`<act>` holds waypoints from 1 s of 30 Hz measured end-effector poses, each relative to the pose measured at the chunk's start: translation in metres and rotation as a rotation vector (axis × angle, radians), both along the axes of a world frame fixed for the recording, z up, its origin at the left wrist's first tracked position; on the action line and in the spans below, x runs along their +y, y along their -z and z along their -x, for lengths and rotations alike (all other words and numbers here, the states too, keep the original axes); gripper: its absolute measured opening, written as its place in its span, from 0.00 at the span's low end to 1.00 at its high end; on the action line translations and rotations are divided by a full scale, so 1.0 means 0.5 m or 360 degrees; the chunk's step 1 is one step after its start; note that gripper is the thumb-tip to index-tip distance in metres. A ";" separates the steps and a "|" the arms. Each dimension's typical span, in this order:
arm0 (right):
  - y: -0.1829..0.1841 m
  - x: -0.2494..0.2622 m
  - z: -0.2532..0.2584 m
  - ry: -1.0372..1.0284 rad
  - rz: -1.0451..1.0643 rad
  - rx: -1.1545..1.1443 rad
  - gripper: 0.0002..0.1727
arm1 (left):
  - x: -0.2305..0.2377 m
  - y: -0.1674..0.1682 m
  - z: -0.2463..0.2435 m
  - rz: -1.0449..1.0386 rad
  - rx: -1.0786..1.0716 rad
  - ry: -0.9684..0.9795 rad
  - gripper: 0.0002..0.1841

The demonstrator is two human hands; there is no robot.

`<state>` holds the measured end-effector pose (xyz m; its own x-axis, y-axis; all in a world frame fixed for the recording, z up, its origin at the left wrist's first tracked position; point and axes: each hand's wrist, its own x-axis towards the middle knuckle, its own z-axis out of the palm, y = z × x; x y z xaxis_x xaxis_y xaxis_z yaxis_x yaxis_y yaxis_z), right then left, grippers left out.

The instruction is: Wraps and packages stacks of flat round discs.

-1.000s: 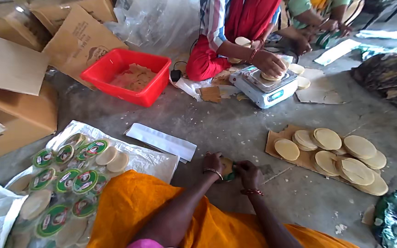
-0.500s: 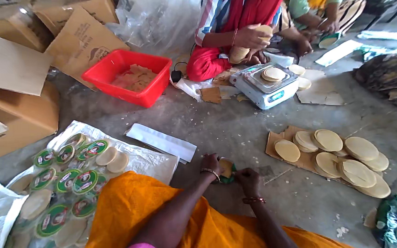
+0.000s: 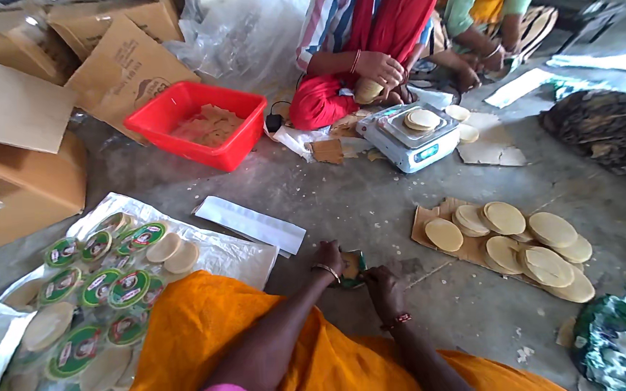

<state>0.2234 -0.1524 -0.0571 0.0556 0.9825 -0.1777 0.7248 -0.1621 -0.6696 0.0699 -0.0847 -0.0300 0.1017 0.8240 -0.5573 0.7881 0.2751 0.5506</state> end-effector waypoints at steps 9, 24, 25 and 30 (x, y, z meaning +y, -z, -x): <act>0.038 0.077 -0.011 0.0277 -0.0067 0.0379 0.14 | 0.012 -0.006 0.004 -0.0002 0.0030 0.0083 0.23; 0.015 0.015 -0.013 0.0102 0.0161 0.0345 0.10 | -0.005 0.008 0.016 -0.0152 0.0029 0.0174 0.20; 0.024 0.024 -0.016 0.0209 0.0196 0.0444 0.12 | -0.005 0.009 0.017 -0.0144 0.0025 0.0183 0.20; 0.043 0.067 -0.007 0.0248 0.0096 0.0489 0.17 | 0.004 0.006 0.014 -0.0082 0.0063 0.0240 0.20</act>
<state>0.2270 -0.1187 -0.0785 0.1388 0.9537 -0.2669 0.4546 -0.3008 -0.8384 0.0628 -0.0824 -0.0329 0.2053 0.8285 -0.5210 0.8399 0.1241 0.5284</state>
